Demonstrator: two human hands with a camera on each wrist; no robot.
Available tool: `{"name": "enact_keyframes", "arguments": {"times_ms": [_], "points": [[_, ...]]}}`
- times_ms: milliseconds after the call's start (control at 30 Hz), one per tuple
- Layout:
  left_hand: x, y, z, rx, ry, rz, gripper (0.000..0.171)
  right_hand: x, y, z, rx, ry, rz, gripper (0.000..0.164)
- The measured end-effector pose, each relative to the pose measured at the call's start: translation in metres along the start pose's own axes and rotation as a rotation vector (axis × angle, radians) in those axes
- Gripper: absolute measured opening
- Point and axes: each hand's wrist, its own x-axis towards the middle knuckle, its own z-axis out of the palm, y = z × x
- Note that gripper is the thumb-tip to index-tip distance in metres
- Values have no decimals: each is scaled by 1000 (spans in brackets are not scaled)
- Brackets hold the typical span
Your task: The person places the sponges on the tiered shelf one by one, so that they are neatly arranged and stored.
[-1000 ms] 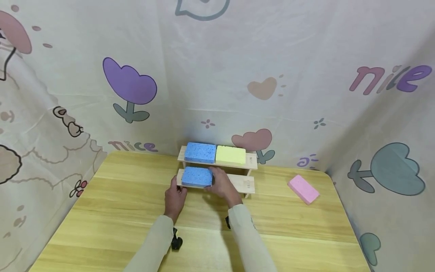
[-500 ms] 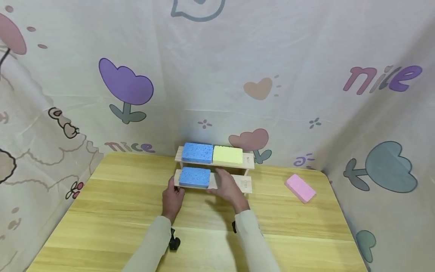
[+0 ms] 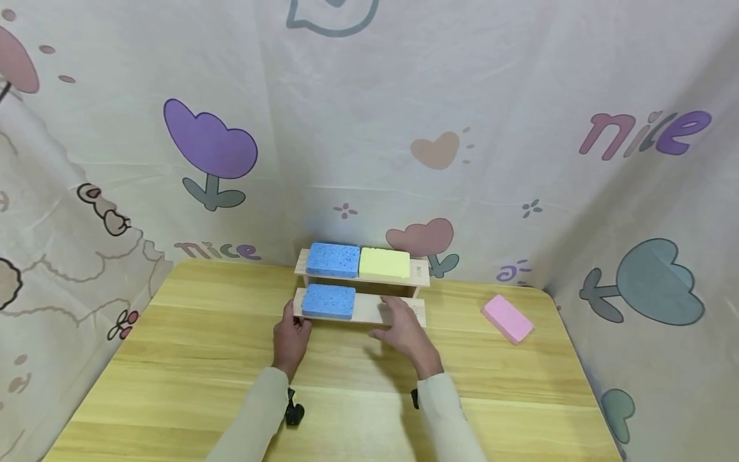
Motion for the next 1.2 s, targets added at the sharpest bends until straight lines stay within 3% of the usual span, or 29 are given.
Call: {"name": "enact_keyframes", "arguments": {"times_ms": [433, 667, 1200], "points": [[2, -3, 2, 11, 26, 25, 53, -33, 32, -21, 11, 69, 41, 66], [1, -2, 2, 9, 19, 11, 52, -48, 50, -27, -52, 119, 17, 56], [1, -4, 3, 5, 21, 8, 52, -82, 100, -64, -154, 188, 94, 63]]}}
